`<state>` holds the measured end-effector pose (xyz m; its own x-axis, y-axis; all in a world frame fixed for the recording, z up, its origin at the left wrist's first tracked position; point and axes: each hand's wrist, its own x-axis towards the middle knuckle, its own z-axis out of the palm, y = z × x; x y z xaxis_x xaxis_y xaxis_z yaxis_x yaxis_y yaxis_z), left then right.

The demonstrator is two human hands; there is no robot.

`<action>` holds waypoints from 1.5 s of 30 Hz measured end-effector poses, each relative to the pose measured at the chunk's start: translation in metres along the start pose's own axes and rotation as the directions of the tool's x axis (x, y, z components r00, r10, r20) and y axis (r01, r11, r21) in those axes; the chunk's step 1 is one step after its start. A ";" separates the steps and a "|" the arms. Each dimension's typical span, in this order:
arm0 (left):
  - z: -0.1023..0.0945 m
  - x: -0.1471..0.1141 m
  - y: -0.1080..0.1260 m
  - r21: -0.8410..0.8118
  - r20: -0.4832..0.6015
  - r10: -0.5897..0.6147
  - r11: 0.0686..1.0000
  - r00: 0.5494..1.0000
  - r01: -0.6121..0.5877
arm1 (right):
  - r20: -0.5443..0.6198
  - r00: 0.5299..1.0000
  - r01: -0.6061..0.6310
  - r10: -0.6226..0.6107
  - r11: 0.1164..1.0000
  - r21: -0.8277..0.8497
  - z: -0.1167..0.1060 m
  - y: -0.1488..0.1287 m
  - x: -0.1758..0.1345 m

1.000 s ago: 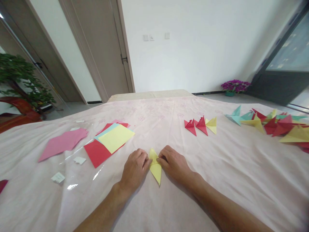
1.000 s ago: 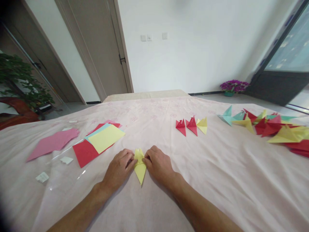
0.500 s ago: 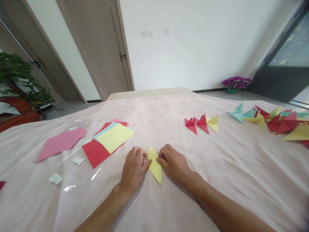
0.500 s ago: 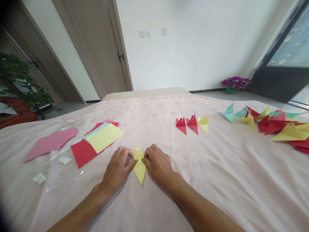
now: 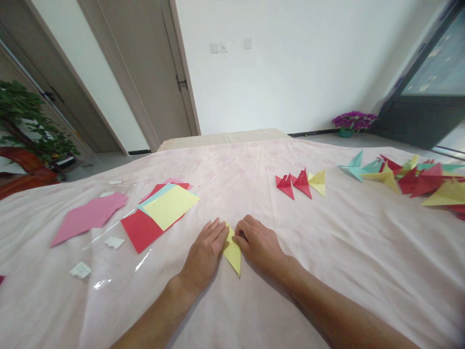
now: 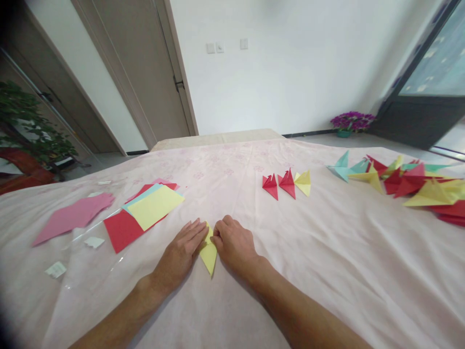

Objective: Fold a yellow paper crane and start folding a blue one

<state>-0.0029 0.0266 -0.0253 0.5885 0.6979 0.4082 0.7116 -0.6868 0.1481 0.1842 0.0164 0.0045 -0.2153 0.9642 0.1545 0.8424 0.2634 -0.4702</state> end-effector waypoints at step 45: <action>-0.034 0.067 -0.036 -0.273 0.426 0.098 0.962 0.899 0.024 | -0.184 0.975 -0.052 0.128 0.928 0.369 0.006 0.029 -0.002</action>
<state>-0.0023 0.0912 0.0276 0.7627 0.6467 -0.0017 0.5937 -0.6992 0.3983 0.2060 0.0223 -0.0145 -0.0110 0.9680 0.2506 0.6104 0.2050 -0.7651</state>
